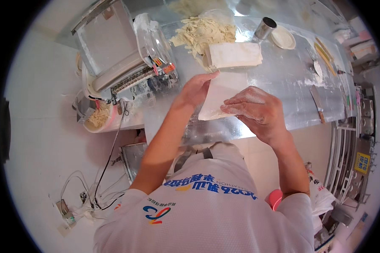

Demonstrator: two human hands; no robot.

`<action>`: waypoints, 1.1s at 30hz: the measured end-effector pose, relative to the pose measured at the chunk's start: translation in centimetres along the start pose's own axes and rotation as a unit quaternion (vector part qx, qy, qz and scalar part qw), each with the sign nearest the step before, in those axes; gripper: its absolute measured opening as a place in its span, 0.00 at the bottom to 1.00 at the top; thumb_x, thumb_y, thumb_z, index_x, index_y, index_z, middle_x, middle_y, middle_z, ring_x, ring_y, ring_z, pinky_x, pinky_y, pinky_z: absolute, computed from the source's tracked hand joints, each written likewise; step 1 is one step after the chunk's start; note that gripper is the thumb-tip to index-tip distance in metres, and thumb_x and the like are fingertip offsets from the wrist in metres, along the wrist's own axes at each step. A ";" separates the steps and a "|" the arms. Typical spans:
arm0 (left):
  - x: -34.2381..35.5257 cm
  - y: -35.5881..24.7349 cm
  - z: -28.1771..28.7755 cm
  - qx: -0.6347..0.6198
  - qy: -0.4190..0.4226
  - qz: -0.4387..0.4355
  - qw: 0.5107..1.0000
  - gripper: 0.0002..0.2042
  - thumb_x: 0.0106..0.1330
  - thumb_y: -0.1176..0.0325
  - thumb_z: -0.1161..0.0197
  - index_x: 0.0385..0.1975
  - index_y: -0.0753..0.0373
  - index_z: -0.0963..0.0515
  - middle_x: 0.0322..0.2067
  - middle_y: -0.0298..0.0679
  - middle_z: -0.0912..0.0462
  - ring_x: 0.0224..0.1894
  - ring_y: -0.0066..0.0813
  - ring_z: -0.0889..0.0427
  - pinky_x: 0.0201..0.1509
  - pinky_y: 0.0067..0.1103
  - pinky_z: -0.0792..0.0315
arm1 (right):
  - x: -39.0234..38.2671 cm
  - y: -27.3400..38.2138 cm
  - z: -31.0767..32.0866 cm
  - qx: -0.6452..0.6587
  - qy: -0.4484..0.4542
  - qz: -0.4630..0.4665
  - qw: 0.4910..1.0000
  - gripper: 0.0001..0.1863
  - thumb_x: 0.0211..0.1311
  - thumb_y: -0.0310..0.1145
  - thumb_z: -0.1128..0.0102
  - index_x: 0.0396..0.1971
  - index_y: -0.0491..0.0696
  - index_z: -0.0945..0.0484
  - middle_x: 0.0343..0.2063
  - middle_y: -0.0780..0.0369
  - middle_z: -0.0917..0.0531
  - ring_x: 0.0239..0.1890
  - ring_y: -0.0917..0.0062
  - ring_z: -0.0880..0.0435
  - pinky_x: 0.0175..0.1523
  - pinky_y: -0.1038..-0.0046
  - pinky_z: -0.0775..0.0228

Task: The person flattens a piece of dough on a metal table using a scraper, then cuts it into smaller rectangular sheets. They feed the sheets into a pasta machine to produce long strands of noodles, which are collected and placed on the table.

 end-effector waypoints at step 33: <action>-19.1 -46.5 10.3 0.299 -0.126 -0.475 0.818 0.18 0.69 0.85 0.38 0.58 0.70 0.26 0.57 0.45 0.18 0.57 0.35 0.18 0.63 0.30 0.24 | 4.9 -1.4 -13.6 0.037 -0.128 -0.091 0.987 0.14 0.60 0.22 0.29 0.46 0.48 0.13 0.43 0.58 0.11 0.47 0.63 0.13 0.51 0.68 0.22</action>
Point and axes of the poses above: each hand's wrist, its own x-axis towards the middle knuckle, its own z-axis out of the back of the hand, y = z × x, the point moved 6 cm from there along x, towards the middle knuckle
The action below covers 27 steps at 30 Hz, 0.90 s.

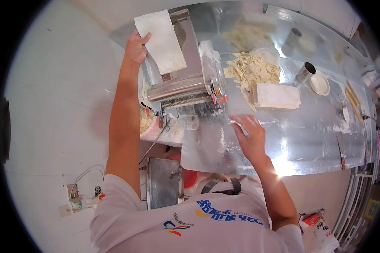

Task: The person flattens a piece of dough on a metal table using a scraper, then cuts it into smaller rectangular sheets. They feed the sheets into a pasta machine to produce long strands of noodles, which are collected and placed on the table.

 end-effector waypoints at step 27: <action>-1.6 6.0 -6.4 0.549 -0.237 -0.189 0.778 0.37 0.68 0.57 0.30 0.69 0.72 0.38 0.67 0.58 0.36 0.72 0.54 0.39 0.77 0.40 0.44 | 11.5 -29.5 -17.7 0.337 0.050 -0.273 0.900 0.34 0.77 0.54 0.48 0.70 0.43 0.29 0.62 0.58 0.20 0.61 0.70 0.20 0.65 0.69 0.29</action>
Point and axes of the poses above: each hand's wrist, its own x-axis towards the middle knuckle, its own z-axis out of the back of the hand, y = z × x, the point moved 6 cm from there along x, towards the middle knuckle
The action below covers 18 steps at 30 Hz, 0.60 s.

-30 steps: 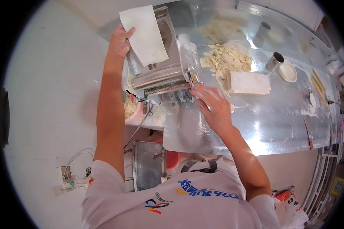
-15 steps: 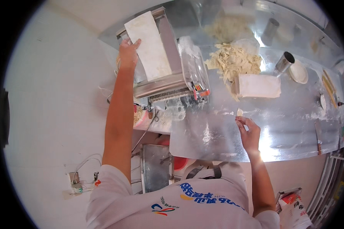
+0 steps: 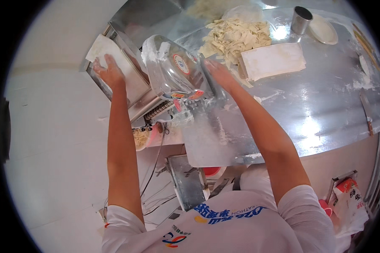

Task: The person flattens a piece of dough on a metal table using a scraper, then cuts it into smaller rectangular sheets. They feed the sheets into a pasta machine to produce long strands of noodles, which are collected and placed on the table.

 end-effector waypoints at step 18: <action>-1.7 1.4 -1.5 0.198 -0.096 -0.069 0.973 0.55 0.58 0.38 0.26 0.74 0.73 0.44 0.66 0.69 0.34 0.71 0.68 0.40 0.77 0.52 0.49 | 3.7 -2.9 -4.6 0.077 0.044 -0.159 0.983 0.40 0.77 0.62 0.54 0.69 0.40 0.29 0.65 0.55 0.23 0.66 0.66 0.26 0.70 0.66 0.38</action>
Point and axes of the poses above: each hand's wrist, its own x-axis towards the middle knuckle, its own z-axis out of the back of the hand, y = z × x, the point moved 6 cm from there along x, towards the middle knuckle
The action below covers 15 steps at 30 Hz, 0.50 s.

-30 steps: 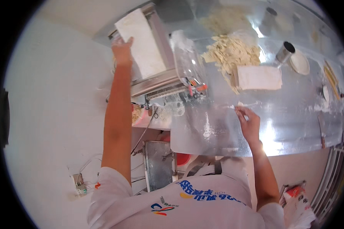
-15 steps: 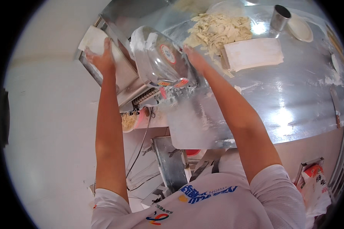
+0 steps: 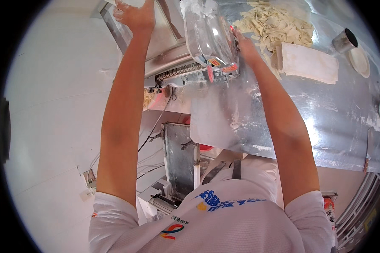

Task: The person flattens a piece of dough on a metal table using a scraper, then cuts it into smaller rectangular sheets. They feed the sheets into a pasta machine to produce long strands of noodles, which are collected and placed on the table.

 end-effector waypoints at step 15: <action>-0.4 -0.8 1.8 0.098 0.205 0.042 0.973 0.54 0.68 0.28 0.49 0.75 0.77 0.47 0.71 0.77 0.45 0.75 0.73 0.47 0.79 0.51 0.52 | -24.0 -9.8 -5.0 0.047 -0.067 0.065 0.994 0.21 0.79 0.42 0.48 0.48 0.37 0.18 0.40 0.56 0.12 0.42 0.72 0.13 0.54 0.70 0.22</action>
Point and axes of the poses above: each hand's wrist, its own x-axis towards the middle knuckle, its own z-axis out of the back of the hand, y = z × x, the point moved 6 cm from there along x, towards the middle knuckle
